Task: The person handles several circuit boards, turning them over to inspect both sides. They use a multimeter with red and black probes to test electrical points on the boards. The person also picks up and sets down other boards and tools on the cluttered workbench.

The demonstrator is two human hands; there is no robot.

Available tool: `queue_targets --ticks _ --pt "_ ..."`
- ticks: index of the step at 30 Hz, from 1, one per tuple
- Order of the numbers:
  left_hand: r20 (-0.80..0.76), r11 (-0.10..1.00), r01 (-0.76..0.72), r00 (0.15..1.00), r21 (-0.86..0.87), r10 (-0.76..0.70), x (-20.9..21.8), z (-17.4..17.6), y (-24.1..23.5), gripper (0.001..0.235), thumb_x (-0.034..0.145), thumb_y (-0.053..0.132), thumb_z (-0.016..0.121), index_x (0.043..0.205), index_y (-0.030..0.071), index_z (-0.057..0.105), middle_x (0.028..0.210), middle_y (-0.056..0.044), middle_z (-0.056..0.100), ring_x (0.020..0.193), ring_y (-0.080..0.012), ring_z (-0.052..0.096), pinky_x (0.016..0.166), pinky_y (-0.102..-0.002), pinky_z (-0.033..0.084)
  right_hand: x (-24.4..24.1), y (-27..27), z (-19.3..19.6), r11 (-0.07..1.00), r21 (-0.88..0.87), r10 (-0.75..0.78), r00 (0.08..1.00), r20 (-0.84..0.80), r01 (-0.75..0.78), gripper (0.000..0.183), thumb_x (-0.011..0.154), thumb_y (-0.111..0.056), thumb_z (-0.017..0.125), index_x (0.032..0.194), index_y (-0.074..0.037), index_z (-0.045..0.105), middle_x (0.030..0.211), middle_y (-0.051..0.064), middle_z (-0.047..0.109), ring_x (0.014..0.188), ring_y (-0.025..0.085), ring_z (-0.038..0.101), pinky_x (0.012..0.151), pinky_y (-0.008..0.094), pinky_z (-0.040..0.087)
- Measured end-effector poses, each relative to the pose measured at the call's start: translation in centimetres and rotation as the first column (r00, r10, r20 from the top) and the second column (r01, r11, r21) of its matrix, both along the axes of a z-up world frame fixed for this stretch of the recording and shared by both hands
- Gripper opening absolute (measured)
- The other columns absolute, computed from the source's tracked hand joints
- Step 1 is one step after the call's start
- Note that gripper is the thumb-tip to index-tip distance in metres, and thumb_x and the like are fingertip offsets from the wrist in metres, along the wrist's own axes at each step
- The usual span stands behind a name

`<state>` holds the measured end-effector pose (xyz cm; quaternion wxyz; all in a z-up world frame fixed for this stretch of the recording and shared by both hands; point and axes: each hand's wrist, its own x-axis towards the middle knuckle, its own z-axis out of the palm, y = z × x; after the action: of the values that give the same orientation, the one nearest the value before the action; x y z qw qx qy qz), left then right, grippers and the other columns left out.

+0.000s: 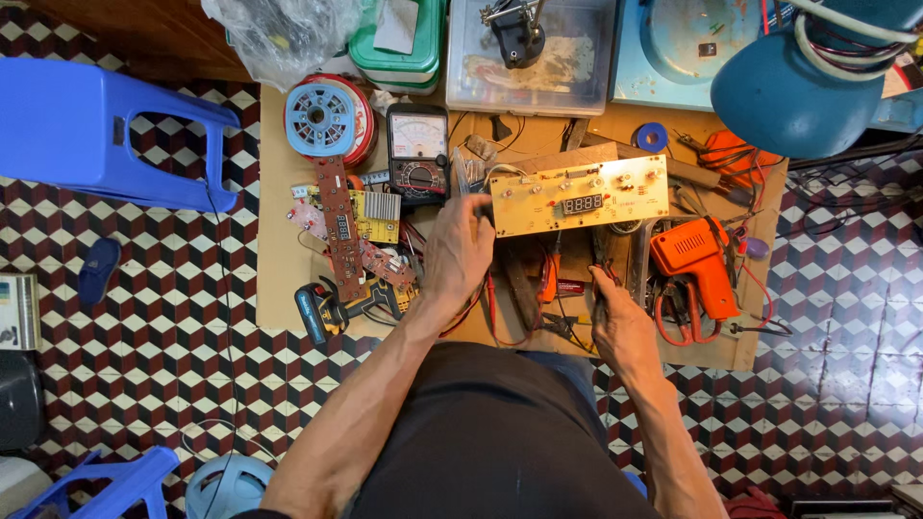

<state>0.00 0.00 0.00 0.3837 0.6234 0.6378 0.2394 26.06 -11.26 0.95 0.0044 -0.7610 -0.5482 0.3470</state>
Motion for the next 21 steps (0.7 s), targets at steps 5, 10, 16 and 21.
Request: queue_targets --ticks 5,10,16,21 --pt "0.087 0.947 -0.108 0.986 -0.304 0.14 0.3 -2.9 3.5 0.052 0.088 0.042 0.076 0.115 0.0 0.064 0.097 -0.011 0.075 0.082 -0.0227 0.074 0.072 -0.034 0.057 0.6 2.7 -0.8 0.938 0.083 -0.275 0.868 -0.414 0.337 0.044 0.1 -0.02 0.059 0.141 -0.004 0.059 0.109 0.015 0.073 0.089 0.025 0.07 0.074 0.04 0.057" --pt "0.183 0.935 -0.027 0.978 -0.353 0.097 -0.3 -2.2 3.9 0.044 0.082 0.038 0.079 0.105 0.001 0.072 0.089 -0.009 0.078 0.077 -0.0176 0.075 0.067 -0.032 0.058 -0.8 6.7 -1.7 0.667 -0.344 -0.592 0.19 -0.783 0.66 0.044 0.102 -0.031 0.062 0.123 0.007 0.058 0.102 0.022 0.069 0.084 0.025 0.07 0.075 0.035 0.061" --pt "-0.058 0.999 0.048 0.997 -0.01 -0.049 0.0 0.1 3.8 0.058 0.083 0.039 0.082 0.126 0.006 0.061 0.114 -0.012 0.069 0.103 -0.0257 0.067 0.086 -0.039 0.055 -2.1 8.1 -3.4 0.619 -0.422 -0.57 0.009 -0.822 0.662 0.043 0.097 -0.035 0.064 0.114 0.004 0.059 0.103 0.02 0.073 0.085 0.026 0.074 0.073 0.034 0.061" --pt "-0.29 0.855 0.448 0.881 0.261 -0.373 1.0 0.8 5.6 0.095 0.066 0.041 0.093 0.142 0.004 0.051 0.14 -0.019 0.051 0.129 -0.0375 0.046 0.102 -0.049 0.044 -1.6 8.2 -4.4 0.597 -0.421 -0.551 -0.032 -0.834 0.682 0.039 0.096 -0.029 0.069 0.116 0.003 0.062 0.102 0.019 0.071 0.086 0.025 0.073 0.073 0.032 0.061"
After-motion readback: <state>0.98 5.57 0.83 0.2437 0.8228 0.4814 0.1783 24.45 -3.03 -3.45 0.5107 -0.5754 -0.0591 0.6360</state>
